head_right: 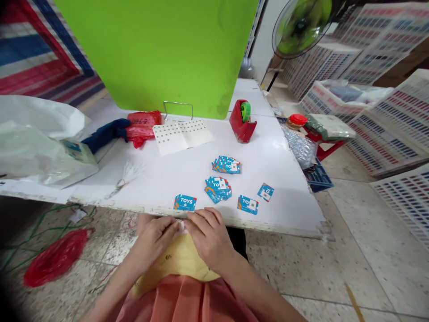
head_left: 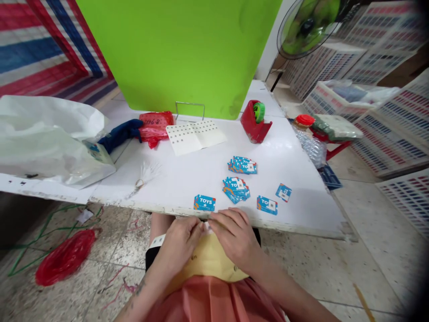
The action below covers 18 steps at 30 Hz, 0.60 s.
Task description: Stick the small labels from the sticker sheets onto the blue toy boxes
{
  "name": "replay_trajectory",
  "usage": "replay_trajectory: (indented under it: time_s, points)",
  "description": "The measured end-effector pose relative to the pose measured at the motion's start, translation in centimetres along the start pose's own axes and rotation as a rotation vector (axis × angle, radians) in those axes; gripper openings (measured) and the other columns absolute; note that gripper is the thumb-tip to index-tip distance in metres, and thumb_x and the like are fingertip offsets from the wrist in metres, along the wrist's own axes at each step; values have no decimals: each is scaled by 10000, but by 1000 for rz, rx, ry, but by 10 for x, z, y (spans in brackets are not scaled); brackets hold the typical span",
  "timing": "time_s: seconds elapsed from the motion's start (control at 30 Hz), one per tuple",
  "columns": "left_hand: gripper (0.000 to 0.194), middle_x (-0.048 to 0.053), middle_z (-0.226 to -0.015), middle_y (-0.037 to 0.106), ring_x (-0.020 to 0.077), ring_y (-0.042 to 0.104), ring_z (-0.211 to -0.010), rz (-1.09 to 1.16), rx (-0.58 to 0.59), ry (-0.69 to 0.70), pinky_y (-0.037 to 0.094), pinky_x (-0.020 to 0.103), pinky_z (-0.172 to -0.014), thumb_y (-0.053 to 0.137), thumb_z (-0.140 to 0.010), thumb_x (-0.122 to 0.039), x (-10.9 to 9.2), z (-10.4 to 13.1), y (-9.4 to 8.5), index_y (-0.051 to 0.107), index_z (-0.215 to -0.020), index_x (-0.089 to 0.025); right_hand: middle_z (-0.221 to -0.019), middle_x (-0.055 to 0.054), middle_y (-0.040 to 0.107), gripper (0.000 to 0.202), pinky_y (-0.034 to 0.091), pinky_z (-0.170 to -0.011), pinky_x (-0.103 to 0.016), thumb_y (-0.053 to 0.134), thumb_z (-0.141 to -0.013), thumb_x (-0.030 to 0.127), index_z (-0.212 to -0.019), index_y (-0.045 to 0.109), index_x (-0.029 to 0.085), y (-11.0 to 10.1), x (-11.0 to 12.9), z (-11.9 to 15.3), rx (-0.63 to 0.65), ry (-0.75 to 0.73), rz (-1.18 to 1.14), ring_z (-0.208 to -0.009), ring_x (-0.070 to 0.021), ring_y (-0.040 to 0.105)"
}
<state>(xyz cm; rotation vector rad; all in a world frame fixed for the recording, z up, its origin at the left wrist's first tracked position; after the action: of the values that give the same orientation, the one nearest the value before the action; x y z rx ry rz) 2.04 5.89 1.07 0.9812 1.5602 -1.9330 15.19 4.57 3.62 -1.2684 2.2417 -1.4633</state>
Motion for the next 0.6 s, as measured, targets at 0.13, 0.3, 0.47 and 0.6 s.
replay_trajectory:
  time_s: [0.13,0.3,0.47,0.6]
  points:
    - [305,-7,-664,578,151,520,-650,2,7,-11,339,269,-614,373,-936,-276,2,0,-2,512,-679,-192,-1016,-58,668,166,416,-872,-412,530,-881,132,-959,650,215,0,2,-3,13,95,-74,-988,-219,534]
    - [278,8,-710,611,166,542,-696,-214,-44,39,367,297,-675,384,-934,-210,1,1,-6,564,-725,-184,-876,-49,616,96,462,-793,-363,534,-866,192,-809,608,214,-2,-27,-14,-29,420,-389,-895,-198,557]
    - [207,28,-876,621,201,517,-840,-358,-12,203,389,344,-760,436,-936,-181,-12,5,4,598,-808,-191,-810,-29,584,110,451,-664,-295,534,-839,218,-743,584,196,13,-66,-25,34,608,-452,-733,-160,551]
    - [148,22,-1157,588,208,471,-977,-356,15,273,400,373,-864,461,-931,-172,-18,5,12,603,-905,-204,-795,-20,563,120,441,-691,-299,538,-827,203,-715,577,189,25,-76,-34,87,628,-386,-730,-154,538]
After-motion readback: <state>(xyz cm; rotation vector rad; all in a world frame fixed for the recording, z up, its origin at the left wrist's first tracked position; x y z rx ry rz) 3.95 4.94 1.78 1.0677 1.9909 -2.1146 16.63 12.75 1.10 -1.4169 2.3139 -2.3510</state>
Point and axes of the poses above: each hand's wrist, its own z-axis away from the middle knuckle, its own y-axis out of the palm, x = y × z, the point moved 7 cm from there along -z, towards the middle knuckle
